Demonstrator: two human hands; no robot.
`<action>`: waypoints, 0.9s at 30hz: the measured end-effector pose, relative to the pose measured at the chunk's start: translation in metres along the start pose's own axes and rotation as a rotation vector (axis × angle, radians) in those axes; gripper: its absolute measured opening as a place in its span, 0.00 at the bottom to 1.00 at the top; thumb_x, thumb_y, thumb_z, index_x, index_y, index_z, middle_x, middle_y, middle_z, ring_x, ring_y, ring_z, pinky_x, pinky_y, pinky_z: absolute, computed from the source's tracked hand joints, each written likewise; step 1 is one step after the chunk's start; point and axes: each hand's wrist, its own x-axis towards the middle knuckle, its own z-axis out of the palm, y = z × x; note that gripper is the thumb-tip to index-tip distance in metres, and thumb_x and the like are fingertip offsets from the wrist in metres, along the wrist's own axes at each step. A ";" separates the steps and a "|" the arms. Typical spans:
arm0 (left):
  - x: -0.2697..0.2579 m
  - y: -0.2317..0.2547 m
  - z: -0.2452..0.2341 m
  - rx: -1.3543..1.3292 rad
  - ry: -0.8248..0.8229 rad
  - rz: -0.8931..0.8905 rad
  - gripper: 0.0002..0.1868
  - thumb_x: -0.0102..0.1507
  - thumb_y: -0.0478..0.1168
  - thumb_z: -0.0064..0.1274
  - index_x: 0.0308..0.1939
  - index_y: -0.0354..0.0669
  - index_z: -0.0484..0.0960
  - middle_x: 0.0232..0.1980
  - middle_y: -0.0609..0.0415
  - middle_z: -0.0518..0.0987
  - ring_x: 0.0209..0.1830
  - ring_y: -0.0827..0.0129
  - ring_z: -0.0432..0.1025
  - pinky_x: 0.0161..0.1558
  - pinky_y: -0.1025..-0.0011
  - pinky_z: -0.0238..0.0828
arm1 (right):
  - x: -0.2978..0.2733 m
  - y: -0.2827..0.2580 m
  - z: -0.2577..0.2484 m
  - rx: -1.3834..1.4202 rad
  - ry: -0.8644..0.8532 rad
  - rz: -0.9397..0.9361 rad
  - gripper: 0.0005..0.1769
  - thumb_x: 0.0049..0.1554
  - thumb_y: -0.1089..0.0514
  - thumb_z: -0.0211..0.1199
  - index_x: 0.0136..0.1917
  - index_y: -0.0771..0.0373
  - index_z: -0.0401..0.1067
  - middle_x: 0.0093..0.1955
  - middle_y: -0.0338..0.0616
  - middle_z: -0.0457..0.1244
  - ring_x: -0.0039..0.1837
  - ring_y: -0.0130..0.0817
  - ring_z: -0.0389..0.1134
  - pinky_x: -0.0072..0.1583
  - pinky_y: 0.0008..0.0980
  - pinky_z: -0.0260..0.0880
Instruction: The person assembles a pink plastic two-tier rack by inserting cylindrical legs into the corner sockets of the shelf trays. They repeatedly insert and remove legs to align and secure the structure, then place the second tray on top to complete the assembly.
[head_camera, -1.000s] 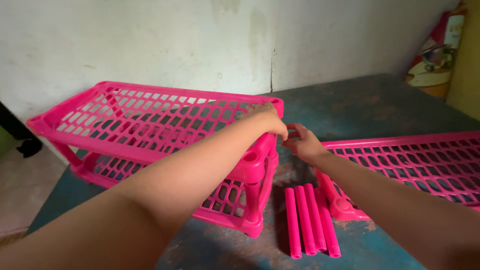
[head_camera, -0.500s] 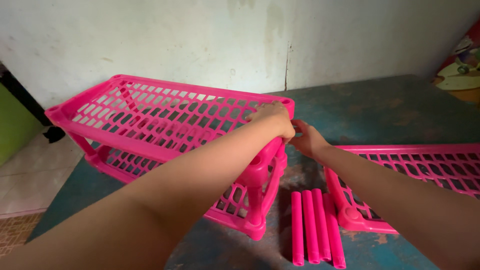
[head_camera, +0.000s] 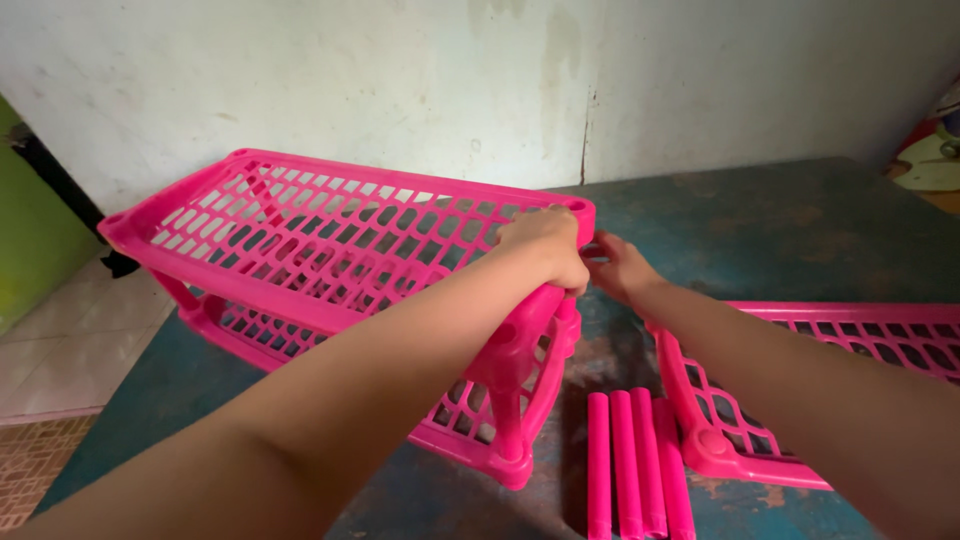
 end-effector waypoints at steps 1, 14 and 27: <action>-0.001 -0.002 -0.002 -0.004 0.005 0.002 0.50 0.45 0.47 0.76 0.67 0.37 0.70 0.65 0.43 0.75 0.66 0.44 0.69 0.57 0.41 0.71 | 0.003 -0.001 0.001 0.128 -0.042 0.018 0.25 0.58 0.58 0.63 0.69 0.61 0.68 0.61 0.45 0.70 0.58 0.32 0.71 0.57 0.34 0.72; -0.019 -0.010 -0.014 -0.013 -0.002 0.017 0.48 0.44 0.47 0.75 0.65 0.36 0.71 0.60 0.43 0.80 0.59 0.46 0.76 0.58 0.43 0.70 | 0.007 -0.037 0.011 0.512 -0.195 0.126 0.22 0.55 0.64 0.62 0.64 0.64 0.71 0.60 0.45 0.70 0.62 0.36 0.70 0.60 0.39 0.71; -0.029 -0.024 -0.031 -0.036 0.002 0.073 0.37 0.42 0.45 0.74 0.54 0.38 0.81 0.57 0.45 0.82 0.57 0.50 0.77 0.53 0.51 0.76 | 0.018 -0.070 0.019 0.596 -0.452 0.227 0.27 0.53 0.58 0.63 0.66 0.57 0.69 0.59 0.46 0.68 0.56 0.40 0.71 0.50 0.46 0.74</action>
